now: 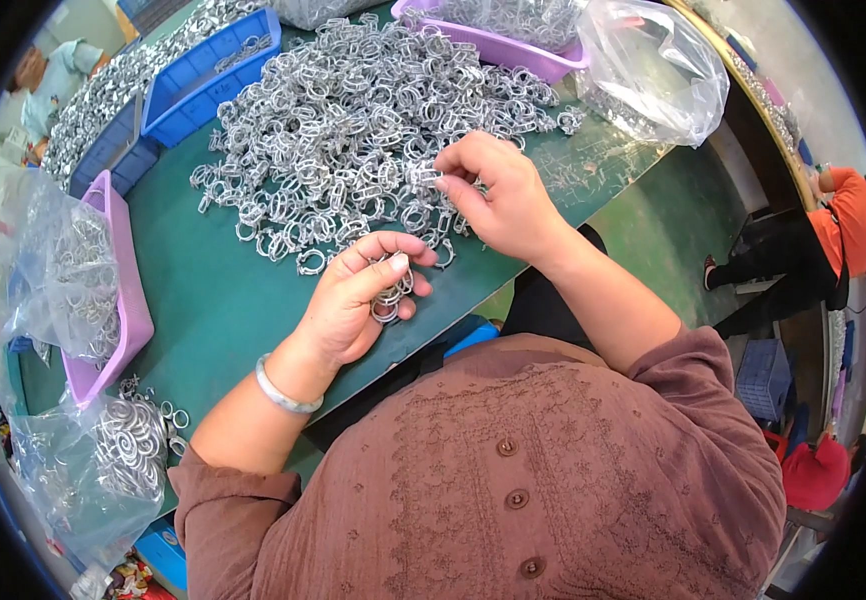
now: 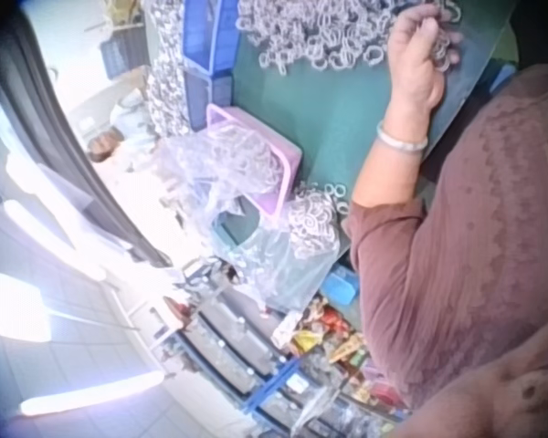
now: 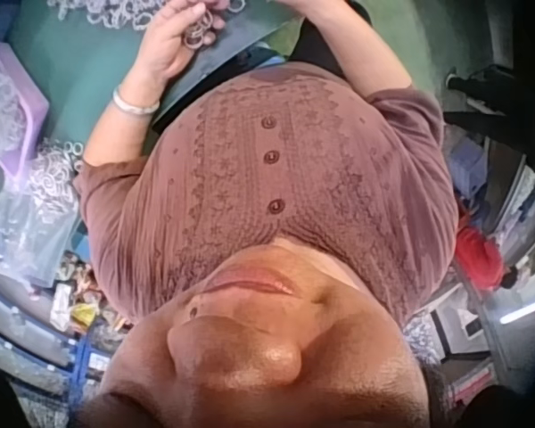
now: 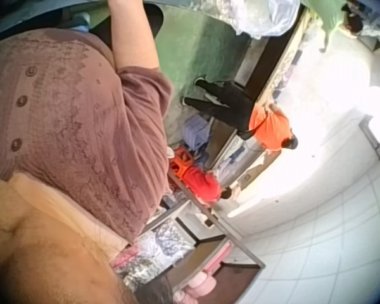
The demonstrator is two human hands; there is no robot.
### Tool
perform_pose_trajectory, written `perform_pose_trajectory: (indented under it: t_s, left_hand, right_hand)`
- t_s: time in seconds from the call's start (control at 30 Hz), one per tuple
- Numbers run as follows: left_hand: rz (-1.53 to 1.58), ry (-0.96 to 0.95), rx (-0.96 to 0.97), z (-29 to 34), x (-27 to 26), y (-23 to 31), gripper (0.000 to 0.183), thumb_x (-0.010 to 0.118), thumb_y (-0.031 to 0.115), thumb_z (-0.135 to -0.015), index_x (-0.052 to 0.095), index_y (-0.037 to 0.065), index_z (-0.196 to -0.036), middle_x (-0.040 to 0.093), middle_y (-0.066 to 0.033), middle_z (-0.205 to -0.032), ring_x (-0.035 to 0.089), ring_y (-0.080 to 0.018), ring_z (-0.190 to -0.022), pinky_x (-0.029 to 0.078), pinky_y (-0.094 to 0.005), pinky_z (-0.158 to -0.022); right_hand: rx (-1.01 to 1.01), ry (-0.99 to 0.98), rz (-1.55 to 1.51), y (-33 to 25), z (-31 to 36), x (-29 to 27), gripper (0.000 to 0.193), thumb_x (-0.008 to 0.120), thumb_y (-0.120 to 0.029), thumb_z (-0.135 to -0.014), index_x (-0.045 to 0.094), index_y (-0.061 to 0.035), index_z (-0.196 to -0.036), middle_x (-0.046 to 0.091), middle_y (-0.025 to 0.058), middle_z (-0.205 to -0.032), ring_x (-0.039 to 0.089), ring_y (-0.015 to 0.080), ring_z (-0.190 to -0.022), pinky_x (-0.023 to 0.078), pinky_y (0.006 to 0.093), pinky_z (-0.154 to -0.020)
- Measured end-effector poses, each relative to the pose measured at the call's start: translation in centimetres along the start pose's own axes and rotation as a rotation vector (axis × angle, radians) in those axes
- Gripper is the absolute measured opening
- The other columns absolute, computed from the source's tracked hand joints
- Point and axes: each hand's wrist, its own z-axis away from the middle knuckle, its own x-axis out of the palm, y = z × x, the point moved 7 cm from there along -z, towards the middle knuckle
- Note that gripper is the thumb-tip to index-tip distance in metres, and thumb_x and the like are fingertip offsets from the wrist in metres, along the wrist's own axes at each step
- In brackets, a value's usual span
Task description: The person assembles small metal clips by picking up pieces from a pile and fastening them together by hand.
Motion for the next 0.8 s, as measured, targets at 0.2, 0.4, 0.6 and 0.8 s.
perform_pose_trajectory:
  t_s: [0.2,0.4,0.6,0.8]
  left_hand:
    - [-0.015,-0.016,0.012,0.0,-0.1,-0.1,0.017,0.054,0.014,-0.084,0.055,0.007,-0.100,0.059,-0.0059,-0.092,0.056,-0.0121,-0.076,0.044,-0.0221,-0.057]
    - [-0.009,0.013,-0.007,0.2,-0.1,-0.1,0.017,0.055,0.015,-0.084,0.055,0.007,-0.100,0.059,-0.0043,-0.089,0.056,-0.0119,-0.075,0.043,-0.0219,-0.057]
    - [-0.032,0.022,0.016,0.2,0.0,0.1,0.021,0.055,0.015,-0.085,0.054,0.007,-0.104,0.058,-0.0035,-0.087,0.055,-0.0117,-0.074,0.042,-0.0216,-0.056]
    - [-0.029,0.071,0.070,0.3,0.4,0.6,0.024,0.054,0.017,-0.086,0.052,0.006,-0.107,0.058,-0.0035,-0.085,0.055,-0.0109,-0.071,0.042,-0.0204,-0.053]
  right_hand:
    - [0.456,0.001,-0.487,3.7,0.7,0.7,0.009,0.061,-0.005,-0.076,0.057,-0.0005,-0.082,0.056,0.0014,-0.071,0.049,0.0069,-0.063,0.042,0.0227,-0.056]
    - [0.455,-0.129,-0.499,3.4,0.4,1.7,0.009,0.058,-0.008,-0.080,0.057,-0.0006,-0.085,0.056,-0.0012,-0.072,0.049,0.0055,-0.063,0.041,0.0189,-0.058]
    - [0.683,-0.133,-0.815,2.6,1.1,1.5,0.010,0.059,-0.007,-0.079,0.057,-0.0002,-0.085,0.056,0.0004,-0.074,0.051,0.0071,-0.062,0.043,0.0193,-0.058]
    - [0.825,-0.203,-1.008,1.1,3.6,2.4,0.009,0.060,-0.007,-0.079,0.056,-0.0009,-0.086,0.057,0.0017,-0.074,0.053,0.0078,-0.062,0.044,0.0198,-0.059]
